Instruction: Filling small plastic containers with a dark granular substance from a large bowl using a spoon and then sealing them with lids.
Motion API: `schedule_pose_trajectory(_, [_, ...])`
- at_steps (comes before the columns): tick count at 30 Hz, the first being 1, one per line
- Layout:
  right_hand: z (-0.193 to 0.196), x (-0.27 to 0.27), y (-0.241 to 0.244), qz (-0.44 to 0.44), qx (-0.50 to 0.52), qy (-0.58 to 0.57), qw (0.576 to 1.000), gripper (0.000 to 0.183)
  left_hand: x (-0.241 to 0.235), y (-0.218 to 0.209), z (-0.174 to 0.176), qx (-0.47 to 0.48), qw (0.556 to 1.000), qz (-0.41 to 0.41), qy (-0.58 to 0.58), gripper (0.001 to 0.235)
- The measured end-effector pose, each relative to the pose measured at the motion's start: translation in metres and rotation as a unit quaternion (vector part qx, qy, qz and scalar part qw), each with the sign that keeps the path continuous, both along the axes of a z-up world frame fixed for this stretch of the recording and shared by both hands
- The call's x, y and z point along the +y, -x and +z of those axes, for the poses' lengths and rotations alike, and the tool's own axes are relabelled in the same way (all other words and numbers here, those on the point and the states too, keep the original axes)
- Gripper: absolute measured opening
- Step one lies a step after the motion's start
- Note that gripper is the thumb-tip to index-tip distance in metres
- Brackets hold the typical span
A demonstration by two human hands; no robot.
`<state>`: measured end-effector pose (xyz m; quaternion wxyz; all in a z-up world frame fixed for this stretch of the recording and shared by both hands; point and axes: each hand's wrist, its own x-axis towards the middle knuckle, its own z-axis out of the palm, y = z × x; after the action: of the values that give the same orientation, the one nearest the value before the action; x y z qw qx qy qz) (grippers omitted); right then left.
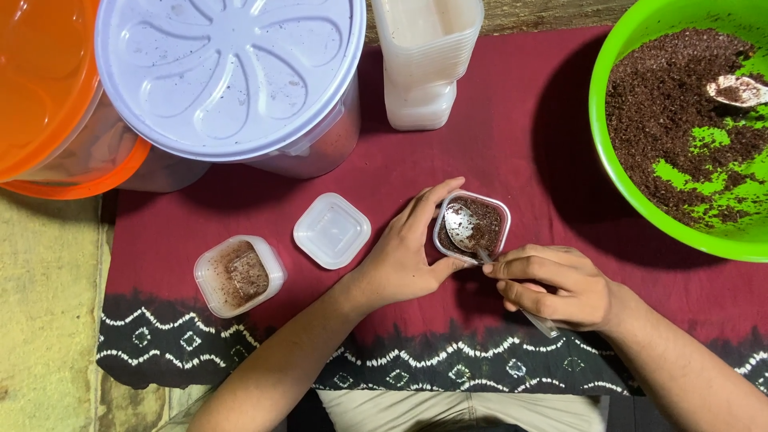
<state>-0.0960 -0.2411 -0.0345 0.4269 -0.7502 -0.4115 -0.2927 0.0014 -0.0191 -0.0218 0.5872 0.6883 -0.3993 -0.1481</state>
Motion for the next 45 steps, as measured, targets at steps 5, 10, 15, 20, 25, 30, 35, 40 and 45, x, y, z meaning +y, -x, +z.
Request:
schedule_pose_trajectory(5, [0.008, 0.003, -0.004, 0.0, 0.002, 0.002, 1.0, 0.012, -0.004, 0.008, 0.002, -0.055, 0.998, 0.013, -0.023, 0.101])
schedule_pose_trajectory(10, [0.009, 0.003, -0.002, -0.004, 0.01, -0.019, 1.0, 0.012, -0.007, 0.011, 0.001, -0.106, 0.992, 0.045, -0.049, 0.101])
schedule_pose_trajectory(15, [0.021, 0.002, -0.003, 0.001, 0.02, -0.031, 0.999, 0.013, -0.006, 0.01, 0.006, -0.106, 0.993, 0.04, -0.035, 0.102])
schedule_pose_trajectory(20, [0.032, 0.004, -0.009, 0.025, 0.018, -0.045, 0.998, 0.016, -0.007, 0.011, 0.007, -0.084, 0.996, 0.019, -0.037, 0.095])
schedule_pose_trajectory(25, [0.033, 0.002, -0.007, 0.028, 0.009, -0.045, 0.999, 0.021, -0.012, 0.009, 0.006, -0.06, 0.998, 0.008, -0.033, 0.101])
schedule_pose_trajectory(30, [0.042, -0.001, 0.0, 0.027, 0.001, -0.07, 0.997, 0.02, -0.013, 0.011, 0.002, -0.054, 0.997, 0.031, -0.041, 0.105])
schedule_pose_trajectory(35, [0.052, -0.01, 0.013, -0.016, -0.001, -0.149, 0.989, 0.022, -0.015, 0.017, 0.004, -0.044, 0.996, 0.077, -0.03, 0.105])
schedule_pose_trajectory(40, [0.063, -0.051, 0.04, -0.139, -0.002, -0.191, 0.972, 0.023, -0.028, 0.034, 0.02, -0.038, 0.993, 0.108, -0.024, 0.104])
schedule_pose_trajectory(45, [0.071, -0.085, 0.054, -0.272, -0.075, -0.2, 0.938, 0.017, -0.047, 0.047, 0.029, -0.019, 0.993, 0.117, -0.021, 0.1])
